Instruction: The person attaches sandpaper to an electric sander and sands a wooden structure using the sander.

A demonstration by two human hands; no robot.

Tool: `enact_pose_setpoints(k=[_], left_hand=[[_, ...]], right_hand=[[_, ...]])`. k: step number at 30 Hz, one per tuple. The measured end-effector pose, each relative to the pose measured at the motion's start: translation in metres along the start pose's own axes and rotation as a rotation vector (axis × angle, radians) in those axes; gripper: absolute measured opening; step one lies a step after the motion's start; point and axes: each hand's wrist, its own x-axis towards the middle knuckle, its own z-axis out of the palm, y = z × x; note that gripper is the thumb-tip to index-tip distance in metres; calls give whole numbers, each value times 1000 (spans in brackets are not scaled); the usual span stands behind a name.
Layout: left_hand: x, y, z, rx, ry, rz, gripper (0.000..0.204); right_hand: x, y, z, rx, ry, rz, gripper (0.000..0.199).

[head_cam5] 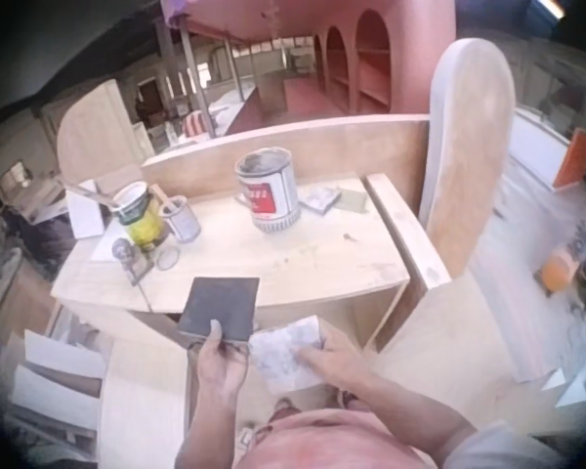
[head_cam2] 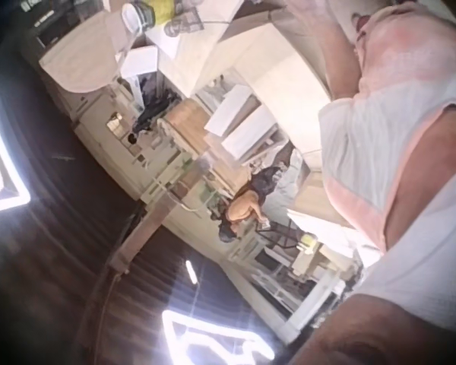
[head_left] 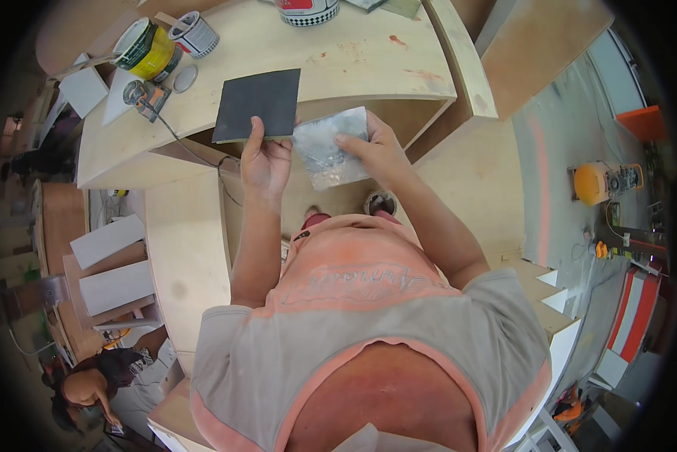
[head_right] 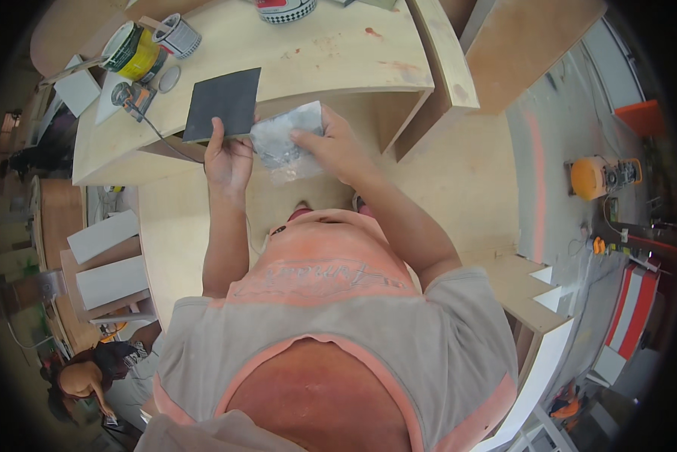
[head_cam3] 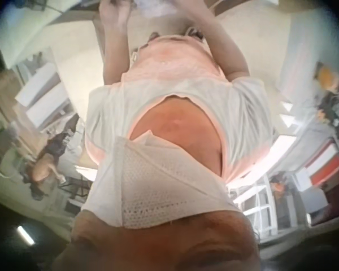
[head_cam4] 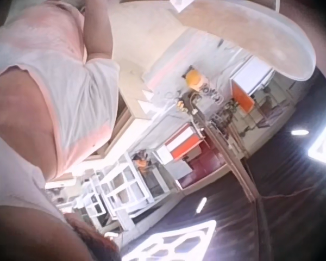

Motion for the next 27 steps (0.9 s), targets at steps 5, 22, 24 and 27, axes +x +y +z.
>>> enact_pose_setpoints(k=[5, 22, 24, 27], left_hand=[[-10, -10, 5, 102, 98, 11, 33], [-48, -27, 0, 282, 156, -122, 30], [-49, -30, 0, 330, 118, -169, 31], [-58, -30, 0, 372, 79, -230, 33]], right_hand=[[6, -13, 17, 20, 187, -47, 28], [27, -29, -37, -270, 222, -124, 27], [26, -19, -24, -121, 149, -61, 27], [35, -15, -9, 102, 166, -32, 26]])
